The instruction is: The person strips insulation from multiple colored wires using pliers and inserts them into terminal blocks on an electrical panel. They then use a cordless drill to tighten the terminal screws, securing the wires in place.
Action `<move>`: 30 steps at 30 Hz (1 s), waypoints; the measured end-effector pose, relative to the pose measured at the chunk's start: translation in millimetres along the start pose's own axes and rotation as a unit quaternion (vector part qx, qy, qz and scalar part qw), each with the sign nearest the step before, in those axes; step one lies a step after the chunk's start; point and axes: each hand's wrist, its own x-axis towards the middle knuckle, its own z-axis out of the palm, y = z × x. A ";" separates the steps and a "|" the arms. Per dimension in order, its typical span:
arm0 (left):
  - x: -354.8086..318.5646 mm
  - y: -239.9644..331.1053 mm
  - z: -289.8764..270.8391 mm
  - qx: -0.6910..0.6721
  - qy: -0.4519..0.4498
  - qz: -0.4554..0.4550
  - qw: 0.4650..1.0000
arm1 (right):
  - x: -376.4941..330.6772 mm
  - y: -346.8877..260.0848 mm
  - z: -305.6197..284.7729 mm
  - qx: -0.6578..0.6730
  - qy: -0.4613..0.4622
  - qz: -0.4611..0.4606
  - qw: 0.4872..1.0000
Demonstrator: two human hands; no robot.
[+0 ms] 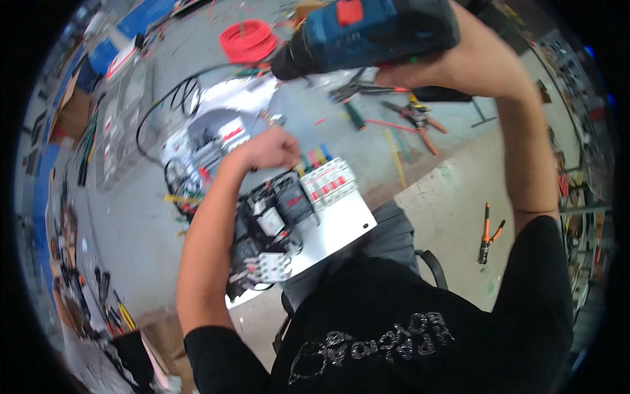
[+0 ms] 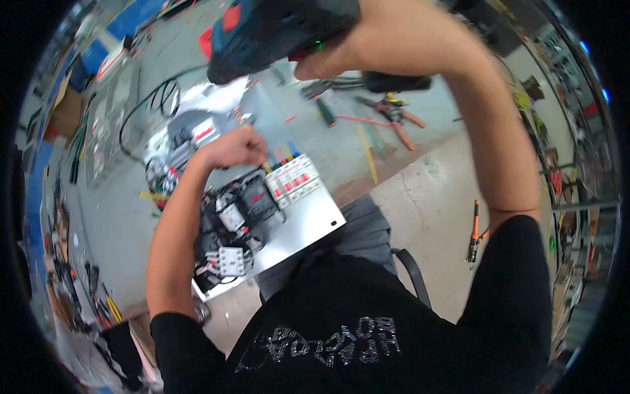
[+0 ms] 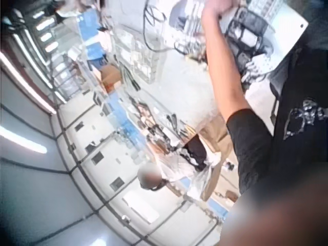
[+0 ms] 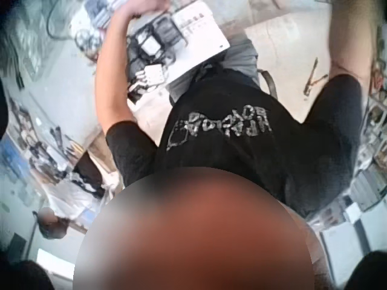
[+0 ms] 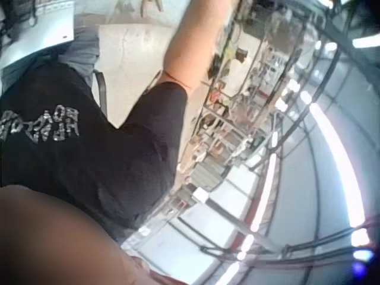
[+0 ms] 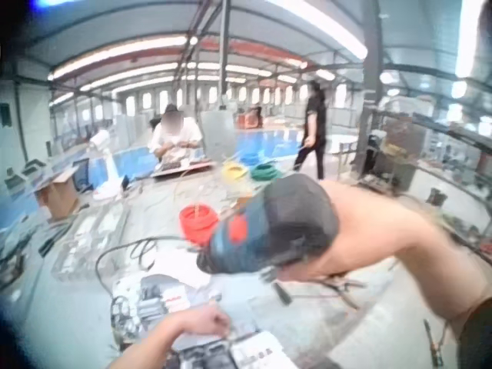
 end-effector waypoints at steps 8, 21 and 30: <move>-41.0 82.9 -1.8 0.056 0.084 -0.082 0.992 | -116.5 122.7 52.5 0.357 0.338 0.118 0.863; -64.1 166.5 110.0 0.488 0.141 -0.236 0.828 | -88.0 148.5 205.8 0.519 0.456 0.126 0.713; -50.4 156.3 122.4 0.503 0.146 -0.225 0.822 | -65.9 201.5 211.2 0.310 0.471 0.052 0.824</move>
